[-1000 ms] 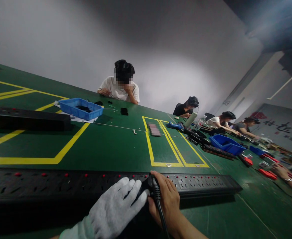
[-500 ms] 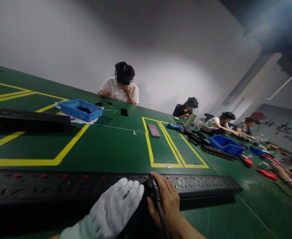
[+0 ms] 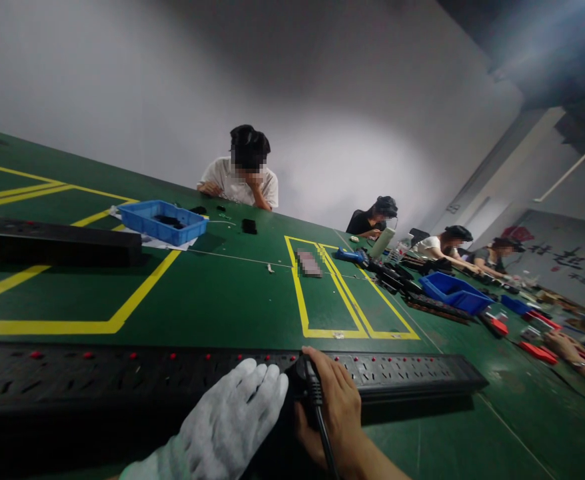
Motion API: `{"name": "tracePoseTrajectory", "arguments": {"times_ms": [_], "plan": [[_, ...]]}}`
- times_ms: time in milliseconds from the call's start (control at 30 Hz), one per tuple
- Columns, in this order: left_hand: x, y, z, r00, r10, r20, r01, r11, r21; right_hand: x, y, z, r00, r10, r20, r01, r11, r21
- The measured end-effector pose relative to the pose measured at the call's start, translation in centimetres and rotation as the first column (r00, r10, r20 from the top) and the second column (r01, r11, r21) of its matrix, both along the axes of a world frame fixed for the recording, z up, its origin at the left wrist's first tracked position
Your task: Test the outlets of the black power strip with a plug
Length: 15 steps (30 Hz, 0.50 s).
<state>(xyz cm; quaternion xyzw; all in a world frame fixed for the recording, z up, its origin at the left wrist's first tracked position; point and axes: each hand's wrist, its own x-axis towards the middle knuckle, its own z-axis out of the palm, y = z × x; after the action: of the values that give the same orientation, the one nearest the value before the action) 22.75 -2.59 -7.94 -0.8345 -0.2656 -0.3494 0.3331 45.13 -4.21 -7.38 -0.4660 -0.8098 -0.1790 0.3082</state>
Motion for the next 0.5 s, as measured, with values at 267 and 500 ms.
{"name": "tracePoseTrajectory", "arguments": {"times_ms": [267,500], "plan": [[0.1,0.4,-1.4,0.999,0.020,-0.027,-0.020,1.000,-0.008,-0.1,0.0,0.2,1.000,0.007,-0.007,-0.007,1.000,-0.012],[0.3,0.2,-0.2,1.000,-0.027,0.013,0.027,0.999,-0.018,-0.1,0.0,-0.1,1.000,-0.018,-0.011,0.018,1.000,0.008]]}}
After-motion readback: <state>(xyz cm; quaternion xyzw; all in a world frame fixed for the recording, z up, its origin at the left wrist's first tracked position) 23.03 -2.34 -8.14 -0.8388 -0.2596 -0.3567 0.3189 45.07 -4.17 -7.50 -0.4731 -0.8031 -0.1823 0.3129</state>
